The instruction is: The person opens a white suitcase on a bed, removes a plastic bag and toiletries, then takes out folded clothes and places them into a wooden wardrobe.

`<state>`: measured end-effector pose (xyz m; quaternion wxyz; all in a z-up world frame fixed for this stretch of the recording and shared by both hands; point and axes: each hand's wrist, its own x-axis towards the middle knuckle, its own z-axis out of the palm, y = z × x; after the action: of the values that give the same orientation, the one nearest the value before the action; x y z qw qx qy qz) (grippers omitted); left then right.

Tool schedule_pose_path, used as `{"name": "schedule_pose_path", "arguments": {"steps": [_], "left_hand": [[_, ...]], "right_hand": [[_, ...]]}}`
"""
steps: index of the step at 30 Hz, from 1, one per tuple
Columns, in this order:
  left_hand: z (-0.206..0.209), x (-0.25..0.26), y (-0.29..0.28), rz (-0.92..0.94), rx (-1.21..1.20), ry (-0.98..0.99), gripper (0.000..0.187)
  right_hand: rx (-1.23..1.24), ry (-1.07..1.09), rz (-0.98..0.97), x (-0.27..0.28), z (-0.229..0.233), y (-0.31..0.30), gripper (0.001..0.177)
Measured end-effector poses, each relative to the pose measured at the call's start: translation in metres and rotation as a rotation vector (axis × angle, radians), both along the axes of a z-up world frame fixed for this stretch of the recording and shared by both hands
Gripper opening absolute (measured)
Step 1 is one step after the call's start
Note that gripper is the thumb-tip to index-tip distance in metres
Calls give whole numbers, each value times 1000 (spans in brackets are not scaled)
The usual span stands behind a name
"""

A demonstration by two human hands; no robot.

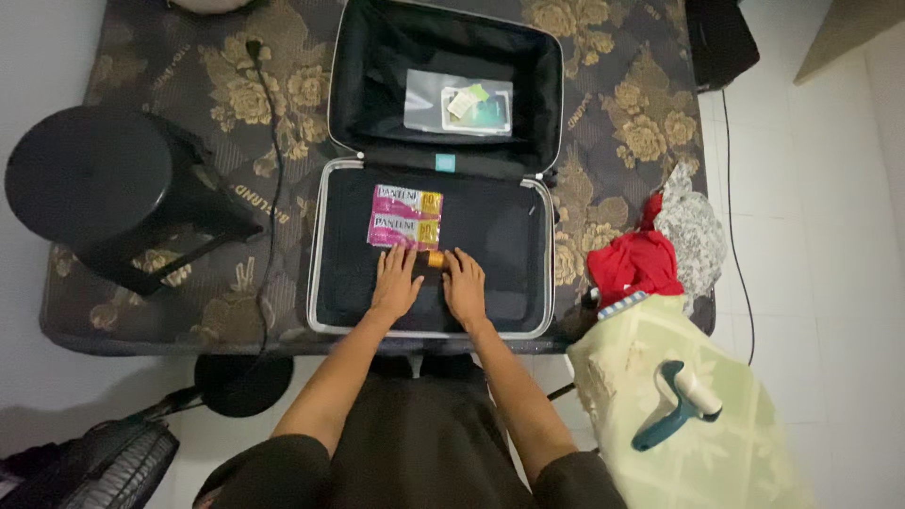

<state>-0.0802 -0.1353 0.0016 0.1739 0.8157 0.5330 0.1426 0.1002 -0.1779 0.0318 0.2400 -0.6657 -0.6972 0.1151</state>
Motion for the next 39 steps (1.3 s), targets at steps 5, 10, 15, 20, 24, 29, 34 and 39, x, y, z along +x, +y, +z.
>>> {"name": "schedule_pose_path", "arguments": {"steps": [5,10,15,20,24,29,34,39], "left_hand": [[8,-22,-24,235,56,-82,58],[7,-61,-43,462,101,-140,41],[-14,-80,-45,604,73,-75,30],[-39,-91,-37,633,-11,-143,20],[-46,-89,-29,674,49,-158,23],[-50,-80,-27,748,-24,-340,22],[-47,-78,-24,791,-81,-196,11],[-37,-73,-18,874,-105,-192,38]], "right_hand": [[74,-54,17,-25,9,-18,46],[-26,-3,133,-71,1,-13,29],[-50,32,215,-102,-8,-5,22],[-120,120,223,-112,-13,-6,23],[-152,135,239,-109,-13,-8,23],[-194,178,243,-102,-16,-7,22],[-235,188,242,-87,-20,-9,21],[-251,210,237,-66,-24,-20,22]]}}
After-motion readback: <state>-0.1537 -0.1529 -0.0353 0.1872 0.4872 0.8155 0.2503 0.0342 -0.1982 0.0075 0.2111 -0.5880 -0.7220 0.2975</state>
